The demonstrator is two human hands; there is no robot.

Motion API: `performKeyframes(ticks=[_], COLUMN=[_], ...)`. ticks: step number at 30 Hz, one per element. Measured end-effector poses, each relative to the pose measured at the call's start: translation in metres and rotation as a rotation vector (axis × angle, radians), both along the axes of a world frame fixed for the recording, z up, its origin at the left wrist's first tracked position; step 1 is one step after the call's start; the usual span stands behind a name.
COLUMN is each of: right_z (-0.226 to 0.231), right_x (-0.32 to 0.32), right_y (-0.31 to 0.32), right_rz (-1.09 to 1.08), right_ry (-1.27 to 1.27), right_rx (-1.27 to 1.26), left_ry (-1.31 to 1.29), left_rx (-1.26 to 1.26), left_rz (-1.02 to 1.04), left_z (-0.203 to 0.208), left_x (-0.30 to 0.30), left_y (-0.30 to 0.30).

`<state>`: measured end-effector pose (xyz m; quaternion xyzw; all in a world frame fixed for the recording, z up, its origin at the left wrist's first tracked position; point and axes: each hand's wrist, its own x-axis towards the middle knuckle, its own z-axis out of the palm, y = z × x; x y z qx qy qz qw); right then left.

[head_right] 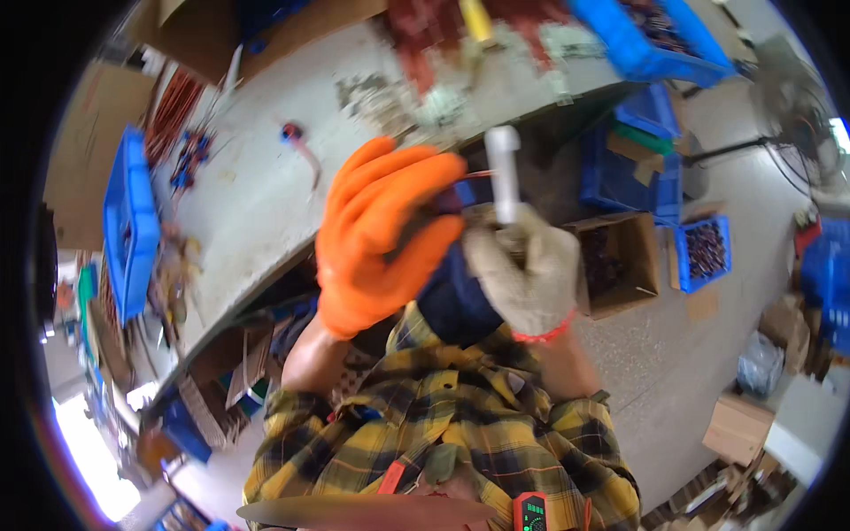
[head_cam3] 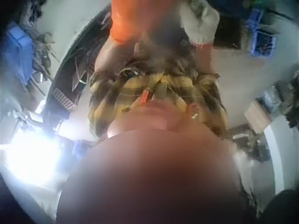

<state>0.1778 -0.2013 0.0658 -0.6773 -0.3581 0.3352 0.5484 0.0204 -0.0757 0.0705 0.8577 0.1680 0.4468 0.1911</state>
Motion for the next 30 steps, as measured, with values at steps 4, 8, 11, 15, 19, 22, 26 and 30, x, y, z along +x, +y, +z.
performKeyframes(ticks=[4,8,11,15,19,22,26,30], right_z=[0.014,0.017,0.025,0.042,0.035,0.014,-0.009,-0.021], right_x=[0.019,0.096,0.173,0.223,0.188,0.137,0.081,0.050], right_y=[0.014,0.054,0.110,0.138,0.088,0.043,0.007,-0.004], right_rz=[-0.003,-0.234,-0.469,-0.611,-0.467,-0.360,-0.182,-0.174], right_ry=[-0.077,-0.286,-0.648,-0.563,-0.154,-0.169,0.036,0.065], right_rx=[0.005,0.113,-0.001,0.074,0.132,0.110,0.155,-0.008], left_ry=[0.000,0.186,0.502,0.596,0.656,0.604,0.586,0.562], left_rx=[-0.050,0.141,0.294,0.111,0.216,0.171,0.188,0.185], left_rz=[0.062,0.623,0.898,0.895,0.835,0.840,0.808,0.806], left_z=[0.006,0.029,0.024,-0.017,-0.047,-0.045,-0.045,-0.052], left_x=[-0.016,-0.087,-0.163,-0.236,-0.239,-0.211,-0.164,-0.121], left_y=[0.019,0.089,0.162,0.216,0.202,0.176,0.142,0.119])
